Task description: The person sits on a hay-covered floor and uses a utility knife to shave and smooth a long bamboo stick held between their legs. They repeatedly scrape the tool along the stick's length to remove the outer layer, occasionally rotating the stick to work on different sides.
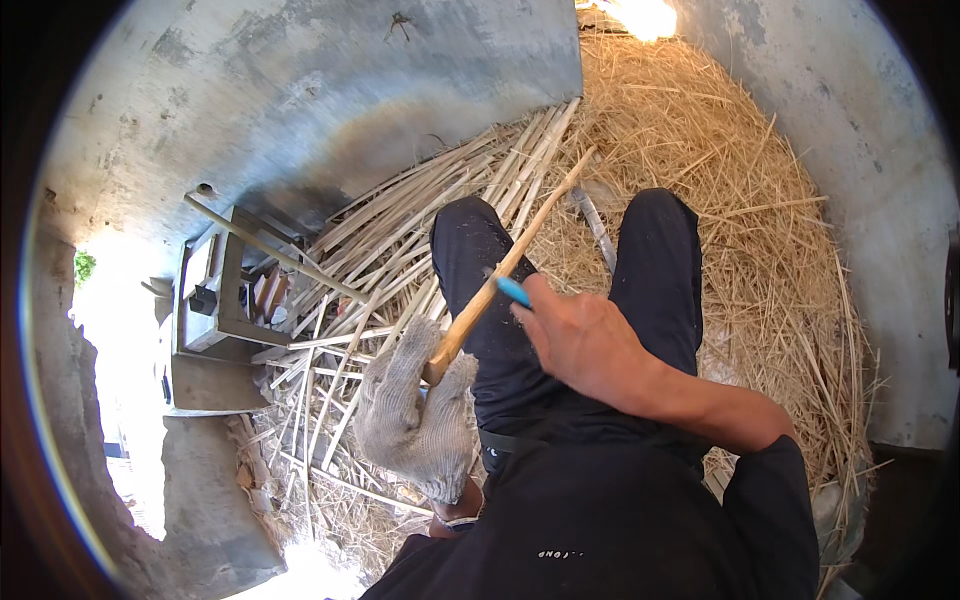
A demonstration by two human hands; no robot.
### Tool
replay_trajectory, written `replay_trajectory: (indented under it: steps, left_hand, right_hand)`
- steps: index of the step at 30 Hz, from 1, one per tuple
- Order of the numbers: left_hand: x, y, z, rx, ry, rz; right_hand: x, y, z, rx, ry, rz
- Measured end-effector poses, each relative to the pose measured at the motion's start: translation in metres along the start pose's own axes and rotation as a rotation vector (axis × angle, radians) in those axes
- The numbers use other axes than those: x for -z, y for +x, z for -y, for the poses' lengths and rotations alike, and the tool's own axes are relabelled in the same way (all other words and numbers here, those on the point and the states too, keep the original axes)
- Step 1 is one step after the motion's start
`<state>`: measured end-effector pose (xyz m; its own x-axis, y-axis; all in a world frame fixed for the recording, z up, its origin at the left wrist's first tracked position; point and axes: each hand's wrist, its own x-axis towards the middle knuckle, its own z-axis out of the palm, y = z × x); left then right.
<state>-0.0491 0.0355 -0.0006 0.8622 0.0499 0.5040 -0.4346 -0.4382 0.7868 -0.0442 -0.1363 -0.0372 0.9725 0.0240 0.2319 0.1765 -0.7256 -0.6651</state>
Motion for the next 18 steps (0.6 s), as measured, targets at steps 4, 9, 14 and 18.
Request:
replay_trajectory:
  steps: [4,9,14,18]
  left_hand:
    - [-0.004,-0.001,0.0,-0.008,0.01,-0.017]
    - [-0.003,0.004,0.003,-0.075,0.045,-0.056]
    - [-0.005,0.006,0.005,-0.157,0.05,-0.045]
    - [-0.001,0.011,-0.001,-0.151,0.071,0.015]
  right_hand:
    - [-0.005,-0.009,0.007,0.215,0.055,-0.087]
    - [-0.001,0.003,-0.002,-0.052,-0.003,0.01]
    - [-0.001,-0.009,0.005,0.092,0.083,-0.058]
    - [0.007,-0.011,0.011,-0.031,0.061,0.038]
